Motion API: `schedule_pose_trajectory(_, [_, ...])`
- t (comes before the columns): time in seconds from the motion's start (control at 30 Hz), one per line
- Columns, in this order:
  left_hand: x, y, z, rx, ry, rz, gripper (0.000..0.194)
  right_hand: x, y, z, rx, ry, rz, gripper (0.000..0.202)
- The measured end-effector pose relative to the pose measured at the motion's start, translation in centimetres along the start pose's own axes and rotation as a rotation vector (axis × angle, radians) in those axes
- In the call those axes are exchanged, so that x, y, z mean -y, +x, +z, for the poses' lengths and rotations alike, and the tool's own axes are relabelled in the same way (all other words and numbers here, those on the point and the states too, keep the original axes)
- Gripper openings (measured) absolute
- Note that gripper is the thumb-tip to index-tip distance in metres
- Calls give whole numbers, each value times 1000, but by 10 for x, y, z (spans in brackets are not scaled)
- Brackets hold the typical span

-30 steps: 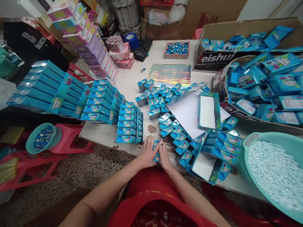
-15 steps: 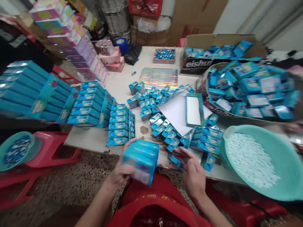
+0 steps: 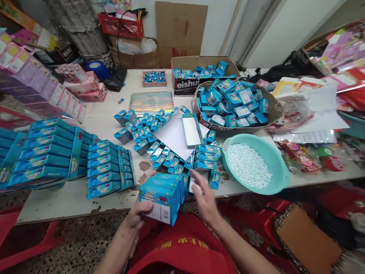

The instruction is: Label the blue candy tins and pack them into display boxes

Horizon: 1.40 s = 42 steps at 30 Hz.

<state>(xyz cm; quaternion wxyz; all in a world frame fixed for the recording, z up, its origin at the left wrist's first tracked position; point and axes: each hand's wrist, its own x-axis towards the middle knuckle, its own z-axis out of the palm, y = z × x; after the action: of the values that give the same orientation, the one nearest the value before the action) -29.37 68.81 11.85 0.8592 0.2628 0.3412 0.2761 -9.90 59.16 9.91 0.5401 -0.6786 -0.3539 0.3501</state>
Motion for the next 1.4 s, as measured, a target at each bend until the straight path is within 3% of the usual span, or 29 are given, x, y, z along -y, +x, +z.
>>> schedule_pose_trajectory(0.07, [-9,14,26,157,274,34,98,-31,-10,-29,-374,-236,13,54])
schedule_pose_trajectory(0.1, [-11,24,42,246,457,51,101,-48,-14,-39,-441,-287,33,55])
schedule_pose_trajectory(0.2, [-3,59,86,462,1134,216,104,-93,-21,-47,-384,-256,20,48])
schedule_pose_trajectory(0.3, [17,85,112,531,1657,458,96,-115,-23,-43,-312,-197,-19,47])
schedule_pose_trajectory(0.47, [32,93,122,565,1981,548,95,-119,-27,-47,-182,-142,-7,52])
schedule_pose_trajectory(0.6, [30,84,134,622,2083,540,95,-126,-32,-52,-175,-82,67,58])
schedule_pose_trajectory(0.77, [33,86,145,683,2117,634,90,-133,-31,-56,-162,-68,125,61])
schedule_pose_trajectory(1.0, [46,103,120,748,2057,654,91,-108,-30,-53,-122,-126,106,60])
schedule_pose_trajectory(1.1, [49,102,110,704,2051,669,94,-96,-28,-57,-144,-85,119,59])
schedule_pose_trajectory(1.2, [44,99,113,664,1955,593,98,-87,-17,-68,-249,43,201,62])
schedule_pose_trajectory(1.33, [41,102,124,304,1666,479,97,-80,17,-72,-385,322,224,70])
schedule_pose_trajectory(1.4, [44,106,122,241,1522,353,98,-78,34,-65,-351,400,197,71])
